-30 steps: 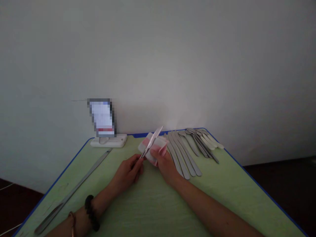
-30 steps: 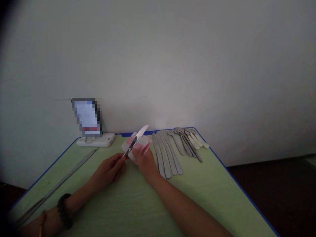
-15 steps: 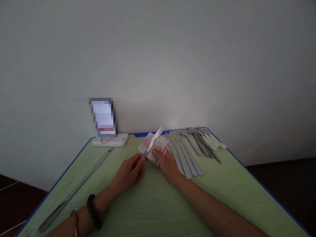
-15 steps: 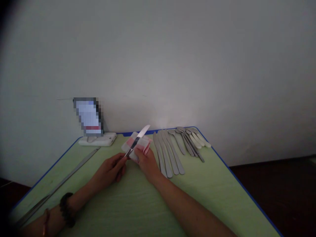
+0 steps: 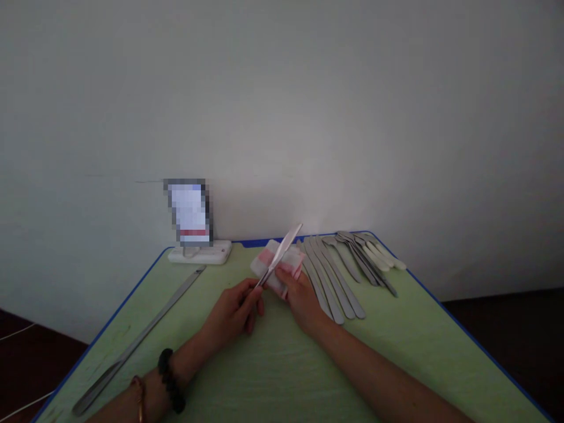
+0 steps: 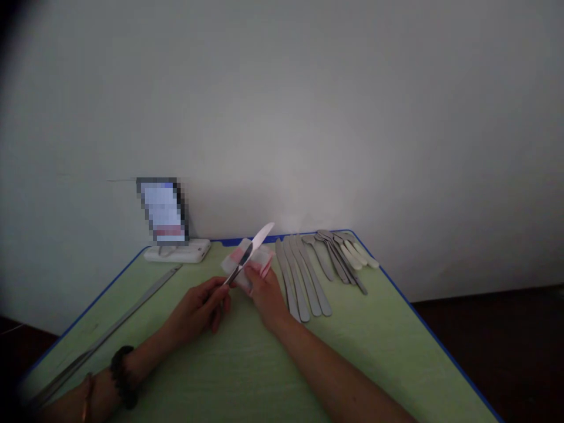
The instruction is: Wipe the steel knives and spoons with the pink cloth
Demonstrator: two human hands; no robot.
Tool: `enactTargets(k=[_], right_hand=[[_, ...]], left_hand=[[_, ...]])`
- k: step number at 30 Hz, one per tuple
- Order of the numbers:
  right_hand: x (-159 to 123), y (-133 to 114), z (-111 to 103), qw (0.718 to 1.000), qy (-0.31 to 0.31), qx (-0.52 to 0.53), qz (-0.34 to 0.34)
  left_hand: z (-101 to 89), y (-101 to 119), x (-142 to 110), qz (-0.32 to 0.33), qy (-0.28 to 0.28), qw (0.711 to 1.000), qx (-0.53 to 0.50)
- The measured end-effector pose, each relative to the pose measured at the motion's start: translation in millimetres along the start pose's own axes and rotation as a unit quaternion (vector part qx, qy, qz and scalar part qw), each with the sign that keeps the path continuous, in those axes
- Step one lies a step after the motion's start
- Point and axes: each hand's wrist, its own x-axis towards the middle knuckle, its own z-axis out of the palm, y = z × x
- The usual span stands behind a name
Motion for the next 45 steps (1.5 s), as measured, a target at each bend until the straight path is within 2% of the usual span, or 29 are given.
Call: enactTargets(k=[4, 8, 12, 16, 19, 22, 26, 31, 36, 45], right_hand=[[3.0, 7.8, -6.1, 1.000, 0.015, 0.017, -0.021], [3.2, 6.4, -6.4, 0.998, 0.022, 0.060, -0.027], [0.3, -3.0, 1.4, 0.987, 0.010, 0.160, -0.008], [-4.5, -7.6, 6.2, 0.987, 0.015, 0.160, -0.024], [-7.4, -9.0, 5.1, 0.989, -0.004, 0.150, 0.006], [-5.6, -10.0, 1.0, 0.983, -0.010, 0.179, 0.041], [1.9, -6.8, -3.8, 0.974, 0.033, 0.221, 0.030], [2.9, -0.2, -3.0, 0.985, 0.021, 0.167, 0.033], [-0.6, 1.1, -2.4, 0.993, -0.003, 0.114, 0.031], [-3.4, -2.2, -1.6, 0.997, 0.014, 0.071, 0.023]], left_hand=[[2.4, 4.0, -1.3, 0.017, 0.045, 0.996, 0.080], [2.7, 4.4, 1.4, 0.017, 0.026, 0.993, 0.116], [0.4, 3.9, 3.0, 0.009, 0.042, 0.994, 0.100], [-3.3, 2.4, 5.0, 0.003, 0.097, 0.994, 0.054], [-5.2, 0.0, 7.1, -0.028, 0.111, 0.993, 0.006], [-4.9, -1.3, 6.7, -0.037, 0.102, 0.993, -0.037], [-2.3, -1.4, 4.2, -0.013, 0.096, 0.994, -0.041], [-0.7, -4.1, 5.7, -0.025, 0.091, 0.993, -0.068], [-1.4, -4.8, 5.2, 0.013, 0.055, 0.998, 0.025], [-1.0, 1.5, 0.5, 0.053, 0.007, 0.993, 0.109]])
